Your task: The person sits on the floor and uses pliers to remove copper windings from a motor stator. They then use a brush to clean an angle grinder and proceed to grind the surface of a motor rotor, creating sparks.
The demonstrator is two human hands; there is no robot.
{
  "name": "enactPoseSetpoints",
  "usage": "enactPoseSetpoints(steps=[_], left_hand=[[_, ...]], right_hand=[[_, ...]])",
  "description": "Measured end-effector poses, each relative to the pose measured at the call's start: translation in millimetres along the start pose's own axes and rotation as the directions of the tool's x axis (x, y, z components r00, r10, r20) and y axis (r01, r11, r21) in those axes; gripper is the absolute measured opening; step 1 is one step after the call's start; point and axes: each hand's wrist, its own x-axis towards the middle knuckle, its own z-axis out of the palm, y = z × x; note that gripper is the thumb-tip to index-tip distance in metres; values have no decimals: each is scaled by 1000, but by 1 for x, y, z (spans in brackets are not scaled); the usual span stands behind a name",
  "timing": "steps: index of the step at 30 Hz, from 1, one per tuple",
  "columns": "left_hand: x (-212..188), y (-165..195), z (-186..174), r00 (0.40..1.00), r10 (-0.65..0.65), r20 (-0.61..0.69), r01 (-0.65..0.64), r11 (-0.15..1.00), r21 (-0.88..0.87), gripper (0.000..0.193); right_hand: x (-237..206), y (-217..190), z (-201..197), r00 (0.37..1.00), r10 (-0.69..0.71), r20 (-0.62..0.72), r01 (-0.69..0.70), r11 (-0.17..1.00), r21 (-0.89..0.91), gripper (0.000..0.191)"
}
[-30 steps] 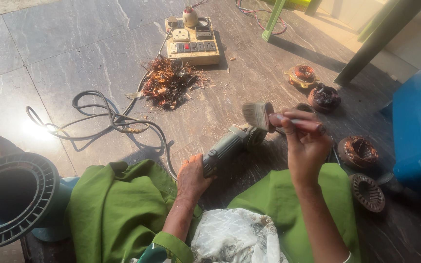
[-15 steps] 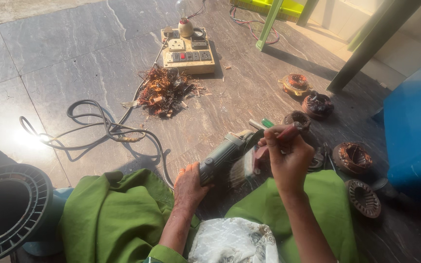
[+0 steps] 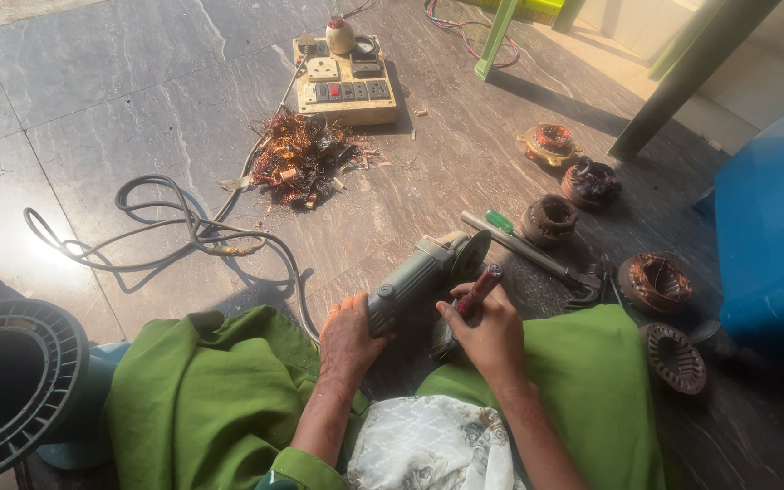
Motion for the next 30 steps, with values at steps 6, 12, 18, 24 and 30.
enactPoseSetpoints(steps=[6, 12, 18, 24, 30], left_hand=[[1, 0, 3, 999, -37, 30, 37, 999, 10, 72], [2, -1, 5, 1000, 10, -21, -10, 1000, 0, 73], [4, -1, 6, 997, -53, 52, 53, 999, 0, 73], [2, -3, 9, 1000, -6, -5, 6, 1000, 9, 68], [1, -4, 12, 998, 31, -46, -30, 999, 28, 70]], right_hand=[[3, -5, -16, 962, 247, 114, -270, 824, 498, 32], [18, -9, -14, 934, -165, -317, 217, 966, 138, 34], [10, 9, -12, 915, 283, 289, -397, 498, 771, 30], [42, 4, 10, 987, -4, -159, 36, 979, 201, 18], [39, -11, 28, 996, -7, -86, 44, 899, 435, 18]])
